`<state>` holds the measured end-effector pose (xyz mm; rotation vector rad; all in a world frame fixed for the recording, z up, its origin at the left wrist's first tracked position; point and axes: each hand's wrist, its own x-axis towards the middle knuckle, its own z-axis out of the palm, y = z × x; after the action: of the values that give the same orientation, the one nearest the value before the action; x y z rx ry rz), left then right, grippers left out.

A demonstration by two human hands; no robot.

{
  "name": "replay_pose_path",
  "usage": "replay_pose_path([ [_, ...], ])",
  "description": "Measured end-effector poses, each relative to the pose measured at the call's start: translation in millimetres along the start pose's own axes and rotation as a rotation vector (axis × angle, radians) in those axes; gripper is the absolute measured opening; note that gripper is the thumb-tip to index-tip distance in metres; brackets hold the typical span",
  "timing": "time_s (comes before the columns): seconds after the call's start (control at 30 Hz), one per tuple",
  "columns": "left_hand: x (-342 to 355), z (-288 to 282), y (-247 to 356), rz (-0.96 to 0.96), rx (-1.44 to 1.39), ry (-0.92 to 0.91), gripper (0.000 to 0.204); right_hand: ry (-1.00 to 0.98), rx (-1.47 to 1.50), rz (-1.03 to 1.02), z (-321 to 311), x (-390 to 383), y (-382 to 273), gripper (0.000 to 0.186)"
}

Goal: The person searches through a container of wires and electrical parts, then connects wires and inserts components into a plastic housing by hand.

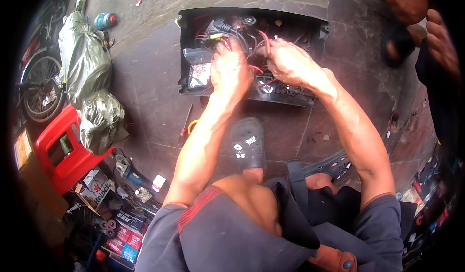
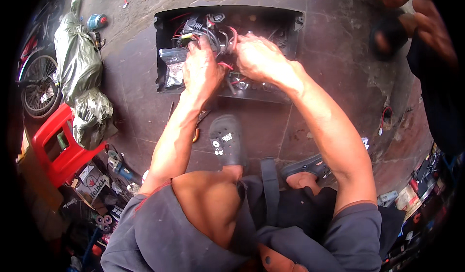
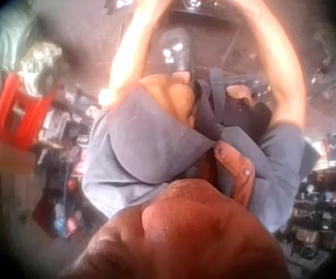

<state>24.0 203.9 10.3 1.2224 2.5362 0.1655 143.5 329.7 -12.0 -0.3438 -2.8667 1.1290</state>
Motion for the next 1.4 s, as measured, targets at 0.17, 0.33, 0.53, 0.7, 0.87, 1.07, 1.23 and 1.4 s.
replay_pose_path([
  [0.17, 5.5, 10.2, -43.0, -0.042, -0.409, 0.142, 0.047, -0.178, -0.163, 0.199, -2.9, -25.8, 1.6, 0.038],
  [0.33, -3.6, -20.7, -72.9, -0.186, -1.437, 0.068, 0.038, -0.29, -0.431, 0.228, -27.4, -37.7, -6.5, 0.038],
  [0.53, -14.5, -28.2, -98.5, -0.172, -1.623, -0.009, 0.042, -0.395, -0.623, 0.246, -37.0, -33.8, -25.6, 0.03],
  [0.7, -6.8, -18.7, -86.6, -0.233, -1.58, -0.024, 0.045, 0.075, -0.403, -0.185, -18.3, -25.7, -38.9, 0.036],
  [0.87, -6.5, -16.0, -85.4, -0.251, -1.564, -0.042, 0.043, -0.176, -0.477, -0.072, -0.3, -33.9, -11.2, 0.049],
  [1.07, -6.9, -19.4, -82.2, -0.24, -1.564, -0.026, 0.041, 0.002, -0.763, 0.093, -31.3, -38.9, 12.4, 0.032],
  [1.23, -8.1, -18.3, -89.7, -0.241, -1.545, -0.033, 0.04, -0.093, -0.461, 0.008, -28.9, -25.4, -20.3, 0.028],
  [1.4, -4.8, -15.4, -81.9, -0.217, -1.566, -0.019, 0.041, -0.171, -0.576, -0.086, -11.3, -24.6, -1.8, 0.027],
])
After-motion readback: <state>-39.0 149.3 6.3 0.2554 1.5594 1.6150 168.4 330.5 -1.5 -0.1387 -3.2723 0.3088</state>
